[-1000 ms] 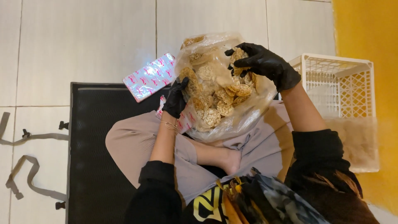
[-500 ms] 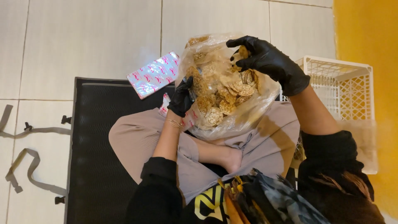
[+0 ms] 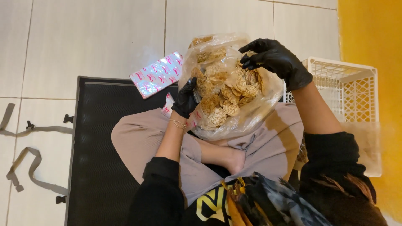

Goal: Packing large chips from a bulk bag into individual plastic bags while sitting on the floor.

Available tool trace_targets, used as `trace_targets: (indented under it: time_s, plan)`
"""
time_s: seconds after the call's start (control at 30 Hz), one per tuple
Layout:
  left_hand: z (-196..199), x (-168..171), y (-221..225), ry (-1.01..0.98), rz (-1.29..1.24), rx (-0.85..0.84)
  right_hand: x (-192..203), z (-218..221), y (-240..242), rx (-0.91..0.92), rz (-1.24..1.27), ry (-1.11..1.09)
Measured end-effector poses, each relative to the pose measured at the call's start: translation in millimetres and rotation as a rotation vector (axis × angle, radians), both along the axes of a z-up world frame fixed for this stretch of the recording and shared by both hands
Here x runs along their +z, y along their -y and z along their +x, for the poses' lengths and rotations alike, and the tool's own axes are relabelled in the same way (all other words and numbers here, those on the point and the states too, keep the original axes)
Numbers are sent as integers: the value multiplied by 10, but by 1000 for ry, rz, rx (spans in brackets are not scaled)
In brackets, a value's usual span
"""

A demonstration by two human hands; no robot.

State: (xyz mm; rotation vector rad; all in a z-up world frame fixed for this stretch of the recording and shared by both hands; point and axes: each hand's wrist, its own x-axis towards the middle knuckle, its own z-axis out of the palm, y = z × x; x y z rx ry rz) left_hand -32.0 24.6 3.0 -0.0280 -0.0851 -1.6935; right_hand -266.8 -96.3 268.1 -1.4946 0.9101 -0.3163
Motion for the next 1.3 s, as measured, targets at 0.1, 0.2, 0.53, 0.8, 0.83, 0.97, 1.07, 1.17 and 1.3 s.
trace_targets:
  time_s: [0.1, 0.2, 0.53, 0.8, 0.83, 0.97, 1.07, 1.17, 1.3]
  plan:
    - [37, 163, -4, 4, 135, -68, -157, -59, 3, -86, 139, 8]
    - [81, 526, 15, 9, 235, -74, -262, -60, -74, -294, 211, 127]
    - [92, 848, -76, 260, 125, 4, -397, 146, -572, -59, -425, -164]
    - [104, 828, -157, 450, 124, 33, -952, 304, -654, 232, -994, -684]
    - [104, 778, -152, 437, 135, 28, -1006, 300, -656, 245, -1030, -673]
    - [87, 623, -145, 387, 182, 10, -1045, 320, -699, 229, -1087, -583]
    - [74, 555, -153, 347, 218, -1, -982, 343, -731, 209, -1037, -558]
    - [57, 566, -190, 309, 254, -12, -1137, 334, -707, 166, -1054, -552]
    - [45, 560, -295, 260, 300, -27, -1090, 340, -636, 114, -946, -566]
